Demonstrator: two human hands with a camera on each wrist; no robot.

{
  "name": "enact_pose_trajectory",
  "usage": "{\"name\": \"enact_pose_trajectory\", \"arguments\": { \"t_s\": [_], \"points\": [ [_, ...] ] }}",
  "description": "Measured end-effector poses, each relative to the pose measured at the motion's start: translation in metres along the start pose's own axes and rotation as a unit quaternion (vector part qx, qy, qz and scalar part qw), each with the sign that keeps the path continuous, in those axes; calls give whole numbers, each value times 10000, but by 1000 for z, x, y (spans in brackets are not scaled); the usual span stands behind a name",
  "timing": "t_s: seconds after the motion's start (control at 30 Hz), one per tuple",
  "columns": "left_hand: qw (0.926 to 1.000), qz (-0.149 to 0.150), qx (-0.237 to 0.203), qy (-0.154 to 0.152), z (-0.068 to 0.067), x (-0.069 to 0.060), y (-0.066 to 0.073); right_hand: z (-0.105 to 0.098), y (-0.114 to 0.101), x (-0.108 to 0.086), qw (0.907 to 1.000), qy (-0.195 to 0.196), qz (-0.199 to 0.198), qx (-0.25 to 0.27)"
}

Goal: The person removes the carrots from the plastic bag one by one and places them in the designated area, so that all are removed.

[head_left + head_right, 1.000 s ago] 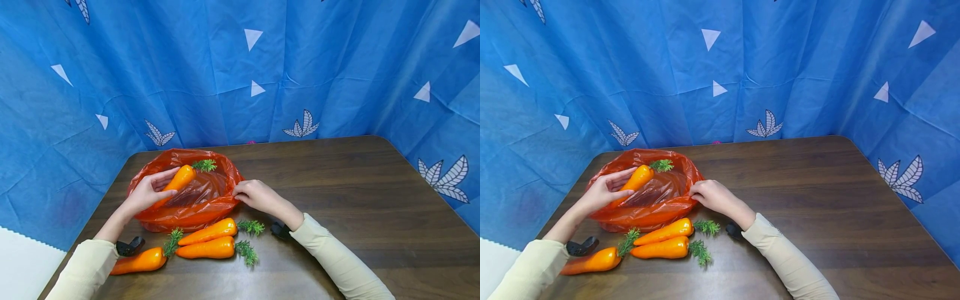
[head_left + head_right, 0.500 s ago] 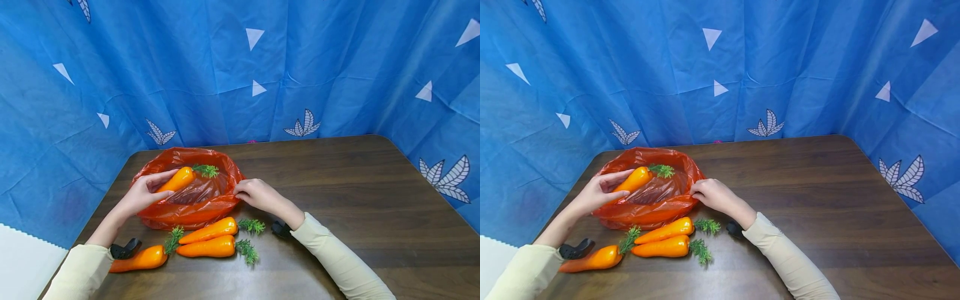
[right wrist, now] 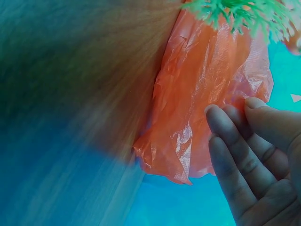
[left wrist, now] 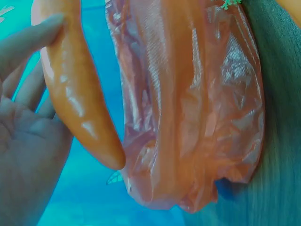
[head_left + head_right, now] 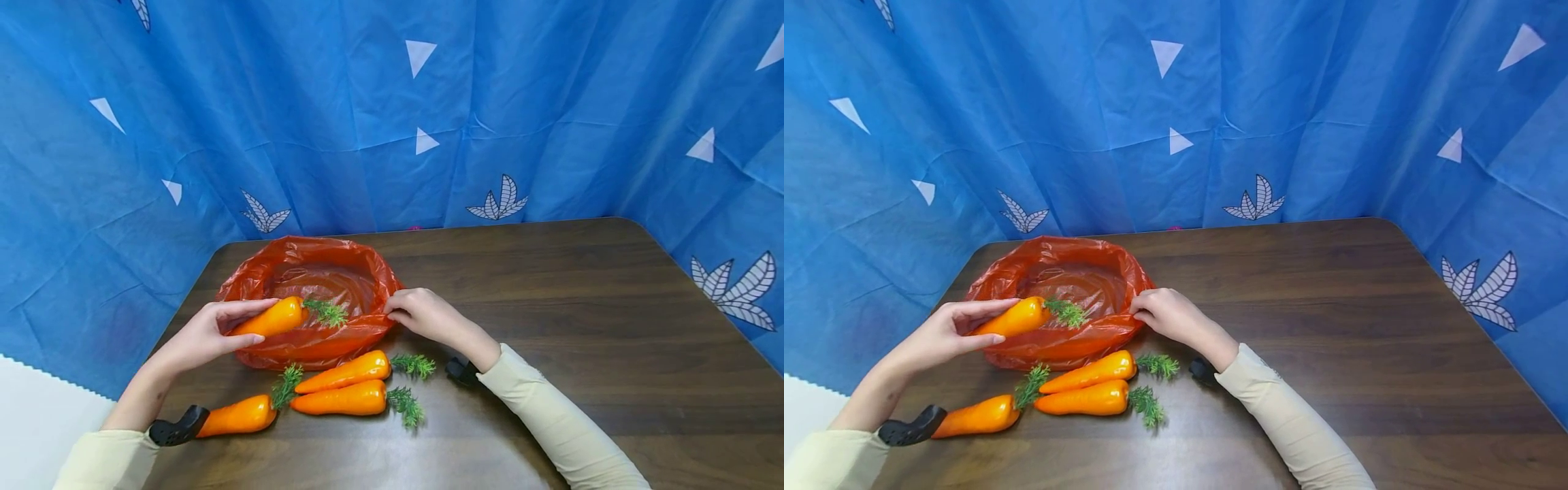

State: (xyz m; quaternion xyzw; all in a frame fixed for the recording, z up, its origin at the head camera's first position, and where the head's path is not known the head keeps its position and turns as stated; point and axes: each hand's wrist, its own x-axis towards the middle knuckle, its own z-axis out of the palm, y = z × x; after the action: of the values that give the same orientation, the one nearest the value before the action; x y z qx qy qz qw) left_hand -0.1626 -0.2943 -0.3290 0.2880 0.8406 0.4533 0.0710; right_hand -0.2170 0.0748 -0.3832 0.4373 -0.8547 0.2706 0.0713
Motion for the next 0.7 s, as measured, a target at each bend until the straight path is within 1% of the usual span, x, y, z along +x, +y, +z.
{"name": "enact_pose_trajectory", "arguments": {
  "t_s": [0.23, 0.43, 0.5, 0.6, 0.7],
  "points": [
    [9979, 258, -397, -446, -5, -26, -5, 0, 0, 0, 10000, -22, 25, 12],
    [9915, 443, -848, -879, -10, -47, -13, 0, 0, -1, 10000, -9, 43, 35],
    [9880, 436, -1094, -1002, -11, -54, -17, 0, 0, -1, 10000, -10, 39, 43],
    [9818, 283, -1496, -1133, -12, -64, -23, 0, -1, -1, 10000, -8, 29, 62],
    [9759, 199, -1783, -1245, -11, -73, -29, 0, -1, 0, 10000, -2, 6, 88]
  ]
}}
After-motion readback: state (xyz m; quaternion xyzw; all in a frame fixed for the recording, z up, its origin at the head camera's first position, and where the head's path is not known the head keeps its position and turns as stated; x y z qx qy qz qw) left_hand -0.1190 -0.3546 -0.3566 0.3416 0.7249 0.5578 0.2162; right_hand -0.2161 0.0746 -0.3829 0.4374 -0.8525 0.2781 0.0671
